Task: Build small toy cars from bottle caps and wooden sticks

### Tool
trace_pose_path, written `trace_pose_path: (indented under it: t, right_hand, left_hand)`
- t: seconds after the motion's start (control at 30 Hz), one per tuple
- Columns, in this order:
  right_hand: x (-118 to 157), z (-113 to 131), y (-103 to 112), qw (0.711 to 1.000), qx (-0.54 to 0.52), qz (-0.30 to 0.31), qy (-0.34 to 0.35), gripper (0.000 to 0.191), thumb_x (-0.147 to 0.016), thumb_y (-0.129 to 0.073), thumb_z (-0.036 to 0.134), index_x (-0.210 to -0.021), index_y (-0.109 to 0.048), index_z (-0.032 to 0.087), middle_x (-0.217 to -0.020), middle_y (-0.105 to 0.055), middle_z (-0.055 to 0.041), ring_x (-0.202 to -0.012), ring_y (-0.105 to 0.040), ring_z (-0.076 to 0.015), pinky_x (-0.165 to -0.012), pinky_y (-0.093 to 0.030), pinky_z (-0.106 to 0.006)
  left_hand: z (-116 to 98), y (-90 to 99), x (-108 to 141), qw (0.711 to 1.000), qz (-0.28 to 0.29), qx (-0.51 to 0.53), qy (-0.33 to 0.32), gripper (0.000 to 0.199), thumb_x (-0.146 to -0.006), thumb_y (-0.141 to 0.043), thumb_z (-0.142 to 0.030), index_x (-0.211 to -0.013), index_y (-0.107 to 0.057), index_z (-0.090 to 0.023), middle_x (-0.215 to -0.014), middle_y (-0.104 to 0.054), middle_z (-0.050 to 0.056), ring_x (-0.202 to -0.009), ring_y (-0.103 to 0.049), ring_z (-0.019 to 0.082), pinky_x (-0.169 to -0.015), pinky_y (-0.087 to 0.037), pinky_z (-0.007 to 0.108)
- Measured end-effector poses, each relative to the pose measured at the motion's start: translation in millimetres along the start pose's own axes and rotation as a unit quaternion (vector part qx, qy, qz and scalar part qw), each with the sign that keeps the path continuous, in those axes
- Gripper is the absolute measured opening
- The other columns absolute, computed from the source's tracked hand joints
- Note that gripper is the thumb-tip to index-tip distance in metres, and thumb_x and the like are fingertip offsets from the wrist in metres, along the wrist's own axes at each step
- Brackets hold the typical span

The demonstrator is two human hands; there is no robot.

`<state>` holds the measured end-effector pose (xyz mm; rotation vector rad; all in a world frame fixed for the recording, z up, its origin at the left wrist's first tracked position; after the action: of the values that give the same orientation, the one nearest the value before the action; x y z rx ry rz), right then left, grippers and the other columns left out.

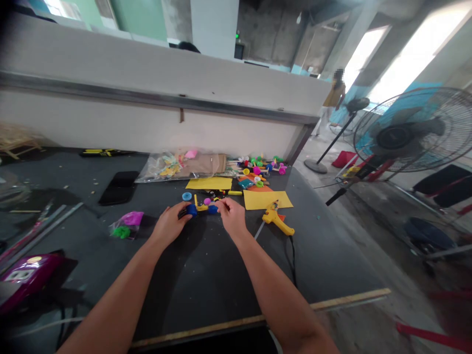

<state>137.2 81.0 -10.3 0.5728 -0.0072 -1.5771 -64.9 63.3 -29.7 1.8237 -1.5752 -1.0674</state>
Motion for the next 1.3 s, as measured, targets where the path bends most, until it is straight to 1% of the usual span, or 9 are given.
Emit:
trace_pose_path:
  t: [0.17,0.4,0.53,0.6,0.73,0.87,1.07,1.2,1.3]
  right_hand:
    - [-2,-5,3,0.999,0.009,-0.027,-0.028,0.036,-0.083,-0.047,0.047,-0.06,-0.056,0.02,-0.05,-0.052,0.0029,-0.047,-0.049,-0.0116,-0.049,-0.037,-0.022]
    - [-4,-10,-2,0.999,0.012,-0.043,0.003,0.013,-0.073,-0.059,0.032,-0.07,-0.057,0.02,-0.068,-0.06,0.0003,-0.062,-0.054,-0.0148,-0.059,-0.043,-0.026]
    - [-5,-13,-5,0.999,0.011,-0.034,-0.003,0.021,-0.066,-0.066,0.031,-0.075,-0.051,0.02,-0.075,-0.058,0.0005,-0.066,-0.054,-0.0145,-0.062,-0.044,-0.027]
    - [-5,-15,-7,0.999,-0.027,-0.008,-0.021,0.034,-0.061,-0.071,0.033,-0.085,-0.05,0.02,-0.085,-0.061,-0.0017,-0.072,-0.057,-0.0156,-0.064,-0.046,-0.028]
    - [-3,-15,-12,0.991,-0.093,0.095,-0.019,0.053,-0.059,-0.074,0.033,-0.106,-0.051,0.021,-0.101,-0.063,-0.0049,-0.088,-0.06,-0.0184,-0.075,-0.047,-0.031]
    - [1,-9,-13,0.993,-0.028,0.116,-0.015,0.041,-0.063,-0.071,0.037,-0.097,-0.058,0.02,-0.088,-0.065,-0.0025,-0.078,-0.06,-0.0179,-0.071,-0.048,-0.031]
    - [8,5,-14,0.997,0.063,0.038,0.006,0.034,-0.064,-0.07,0.039,-0.087,-0.057,0.019,-0.076,-0.06,0.0009,-0.065,-0.055,-0.0145,-0.061,-0.045,-0.026]
    - [13,7,-17,0.993,0.099,0.012,0.058,0.032,-0.065,-0.069,0.034,-0.089,-0.055,0.019,-0.086,-0.059,-0.002,-0.075,-0.056,-0.0169,-0.066,-0.046,-0.028]
    - [17,10,-20,0.989,0.122,0.024,0.085,0.033,-0.066,-0.068,0.034,-0.091,-0.053,0.019,-0.089,-0.058,-0.0033,-0.082,-0.056,-0.019,-0.072,-0.046,-0.031]
  left_hand:
    - [-3,4.9,2,1.0,-0.009,0.017,0.02,0.034,-0.08,-0.053,-0.025,-0.114,-0.057,-0.021,-0.115,-0.064,0.007,-0.104,-0.059,0.023,-0.098,-0.037,0.039]
    - [-1,2.7,1,0.993,-0.055,0.102,0.008,0.036,-0.08,-0.051,-0.025,-0.115,-0.055,-0.017,-0.117,-0.061,0.01,-0.107,-0.057,0.022,-0.094,-0.042,0.035]
    - [-4,5.3,1,0.981,-0.067,0.18,0.016,0.038,-0.081,-0.049,-0.024,-0.117,-0.054,-0.014,-0.117,-0.06,0.011,-0.102,-0.059,0.019,-0.092,-0.044,0.032]
    - [-7,8.6,2,0.978,-0.062,0.2,0.014,0.037,-0.081,-0.048,-0.024,-0.116,-0.054,-0.014,-0.118,-0.06,0.011,-0.105,-0.057,0.019,-0.093,-0.043,0.032]
    - [-11,12.6,3,0.967,-0.031,0.251,0.004,0.038,-0.081,-0.048,-0.027,-0.117,-0.055,-0.016,-0.122,-0.058,0.008,-0.111,-0.054,0.019,-0.097,-0.04,0.032]
    - [-11,8.2,3,0.929,-0.013,0.366,0.048,0.043,-0.079,-0.051,-0.032,-0.119,-0.054,-0.017,-0.124,-0.057,0.008,-0.111,-0.054,0.021,-0.094,-0.043,0.035]
    - [-20,-5.4,5,0.843,-0.048,0.522,0.12,0.055,-0.069,-0.063,-0.033,-0.12,-0.052,-0.017,-0.123,-0.055,0.01,-0.103,-0.058,0.023,-0.089,-0.047,0.04]
    - [-29,-7.0,7,0.82,-0.034,0.56,0.118,0.049,-0.068,-0.067,-0.031,-0.114,-0.055,-0.019,-0.114,-0.059,0.008,-0.097,-0.06,0.021,-0.088,-0.048,0.039]
    - [-33,-4.4,7,0.818,-0.04,0.562,0.112,0.047,-0.067,-0.068,-0.031,-0.111,-0.055,-0.018,-0.11,-0.06,0.008,-0.091,-0.061,0.019,-0.086,-0.048,0.038]
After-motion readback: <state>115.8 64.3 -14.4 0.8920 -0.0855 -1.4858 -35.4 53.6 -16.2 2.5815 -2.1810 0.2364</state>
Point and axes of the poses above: each hand's wrist, its own x-axis away from the middle knuckle, its own y-axis out of the back of the hand, z = x × y, the point moved 1 cm from there along -x, towards the middle knuckle
